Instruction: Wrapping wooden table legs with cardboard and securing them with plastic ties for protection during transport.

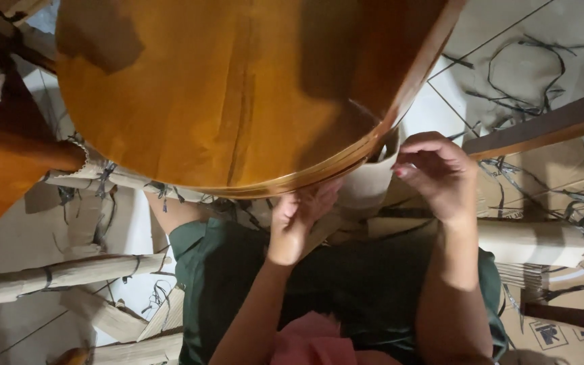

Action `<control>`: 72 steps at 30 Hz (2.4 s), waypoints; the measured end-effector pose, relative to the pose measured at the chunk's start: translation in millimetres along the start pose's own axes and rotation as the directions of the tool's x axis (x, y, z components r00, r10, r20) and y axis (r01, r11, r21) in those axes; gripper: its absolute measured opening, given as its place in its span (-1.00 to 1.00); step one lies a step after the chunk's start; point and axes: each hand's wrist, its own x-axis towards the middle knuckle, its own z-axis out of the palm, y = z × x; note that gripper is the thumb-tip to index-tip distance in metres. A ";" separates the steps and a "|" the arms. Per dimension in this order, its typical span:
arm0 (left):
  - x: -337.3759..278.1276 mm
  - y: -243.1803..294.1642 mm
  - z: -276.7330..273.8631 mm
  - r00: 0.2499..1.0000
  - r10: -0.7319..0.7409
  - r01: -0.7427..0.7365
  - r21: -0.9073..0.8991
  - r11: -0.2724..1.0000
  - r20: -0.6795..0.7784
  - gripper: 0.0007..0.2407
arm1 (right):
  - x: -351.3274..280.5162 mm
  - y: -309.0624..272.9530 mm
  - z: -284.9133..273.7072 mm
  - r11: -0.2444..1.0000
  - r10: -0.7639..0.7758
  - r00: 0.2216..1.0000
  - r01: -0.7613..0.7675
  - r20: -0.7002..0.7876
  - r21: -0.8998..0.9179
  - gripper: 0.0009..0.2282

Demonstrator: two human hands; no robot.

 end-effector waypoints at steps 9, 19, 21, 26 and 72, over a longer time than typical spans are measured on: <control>-3.9 22.9 53.9 0.931 0.353 -0.359 0.413 0.837 0.092 -0.90 | 0.6 -11.7 21.6 0.980 -0.128 0.992 0.126 -0.004 -0.157 -0.77; -5.5 -24.5 26.2 0.982 0.184 -0.164 -0.281 0.946 0.047 -0.92 | -10.6 -1.9 57.0 0.862 -0.319 0.947 0.272 -0.040 -0.427 -0.64; -6.3 -21.0 25.6 0.995 0.100 -0.085 -0.497 0.864 0.002 -0.92 | -14.4 7.7 64.5 0.849 -0.351 0.933 0.283 -0.076 -0.446 -0.64; -7.8 -32.7 23.1 0.971 -0.163 0.008 -0.660 0.751 -0.173 -0.95 | -23.5 22.3 79.2 0.847 -0.414 0.879 0.279 -0.235 -0.452 -0.60; 30.4 16.0 91.0 0.670 0.649 -0.684 0.640 0.350 0.361 -0.80 | -17.0 -78.3 35.4 0.805 -0.252 0.926 0.362 0.281 -0.471 -0.79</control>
